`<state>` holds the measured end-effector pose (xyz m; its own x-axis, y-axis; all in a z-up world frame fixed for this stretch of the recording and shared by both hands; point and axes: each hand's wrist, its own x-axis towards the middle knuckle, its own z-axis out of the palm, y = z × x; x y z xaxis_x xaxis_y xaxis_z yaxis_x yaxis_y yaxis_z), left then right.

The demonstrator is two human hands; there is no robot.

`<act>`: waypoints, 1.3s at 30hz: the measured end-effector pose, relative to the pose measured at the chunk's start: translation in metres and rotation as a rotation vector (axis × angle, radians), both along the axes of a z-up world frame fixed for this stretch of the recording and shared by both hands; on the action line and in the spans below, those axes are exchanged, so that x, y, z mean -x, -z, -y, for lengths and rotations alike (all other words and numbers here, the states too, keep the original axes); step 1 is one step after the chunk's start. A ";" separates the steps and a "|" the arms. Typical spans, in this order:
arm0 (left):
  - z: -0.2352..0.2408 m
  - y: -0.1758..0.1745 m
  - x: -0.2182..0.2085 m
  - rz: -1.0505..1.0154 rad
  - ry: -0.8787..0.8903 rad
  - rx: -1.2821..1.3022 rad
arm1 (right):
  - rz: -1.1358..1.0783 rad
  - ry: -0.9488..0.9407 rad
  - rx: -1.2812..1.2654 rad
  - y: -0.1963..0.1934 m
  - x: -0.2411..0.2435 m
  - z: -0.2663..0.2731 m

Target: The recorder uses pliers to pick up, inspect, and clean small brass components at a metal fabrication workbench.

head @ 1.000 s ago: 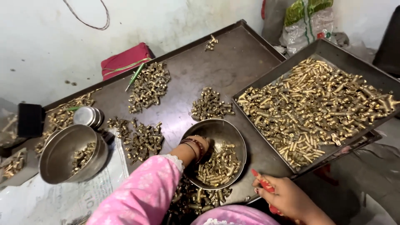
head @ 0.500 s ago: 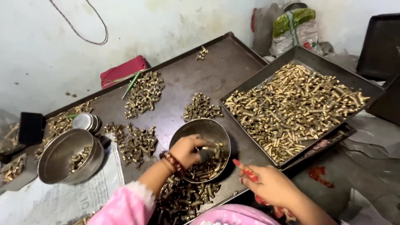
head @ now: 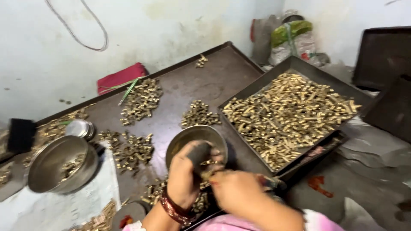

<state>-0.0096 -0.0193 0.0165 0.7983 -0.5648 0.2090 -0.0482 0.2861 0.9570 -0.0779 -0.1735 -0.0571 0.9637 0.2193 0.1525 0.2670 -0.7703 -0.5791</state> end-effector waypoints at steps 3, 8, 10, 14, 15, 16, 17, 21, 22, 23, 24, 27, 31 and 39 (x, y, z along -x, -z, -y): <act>0.000 0.012 0.007 -0.458 -0.116 0.124 | -0.018 0.027 -0.016 -0.015 0.008 -0.014; -0.012 -0.021 0.020 -0.320 0.446 0.180 | -0.568 -0.668 -0.939 -0.021 0.009 -0.005; -0.002 -0.023 0.020 -0.284 -0.001 0.138 | -0.237 -0.293 -0.494 -0.016 0.000 -0.009; -0.001 0.022 0.004 -0.559 -0.422 0.132 | -0.035 -0.018 -0.191 -0.002 -0.007 -0.018; -0.004 0.032 0.003 -0.554 -0.371 0.113 | -0.016 -0.006 -0.069 0.005 -0.005 -0.019; -0.007 0.042 0.003 -0.550 -0.322 0.095 | 0.001 0.003 0.052 0.011 -0.004 -0.021; -0.013 0.027 0.009 -0.560 -0.315 0.093 | -0.009 0.010 0.053 0.014 -0.002 -0.020; -0.035 0.006 0.019 -0.353 0.320 0.231 | -0.441 -0.674 -0.889 0.002 -0.004 -0.013; -0.041 0.011 0.020 -0.297 0.426 0.219 | -0.302 -1.009 -1.064 -0.007 -0.004 -0.012; -0.033 0.008 0.017 -0.300 0.428 0.223 | -0.306 -1.004 -1.062 -0.008 -0.006 -0.015; -0.026 0.006 0.013 -0.331 0.077 0.171 | -0.456 -0.793 -0.955 -0.009 -0.007 -0.018; -0.018 0.028 0.001 -0.475 -0.366 0.160 | -0.380 -0.300 -0.338 -0.019 -0.012 -0.031; -0.040 0.041 -0.009 -0.547 -0.235 0.125 | -0.283 -0.052 0.169 -0.014 -0.018 -0.043; -0.081 0.017 -0.032 -0.258 0.004 0.145 | -0.451 -0.233 -0.539 0.002 -0.038 -0.081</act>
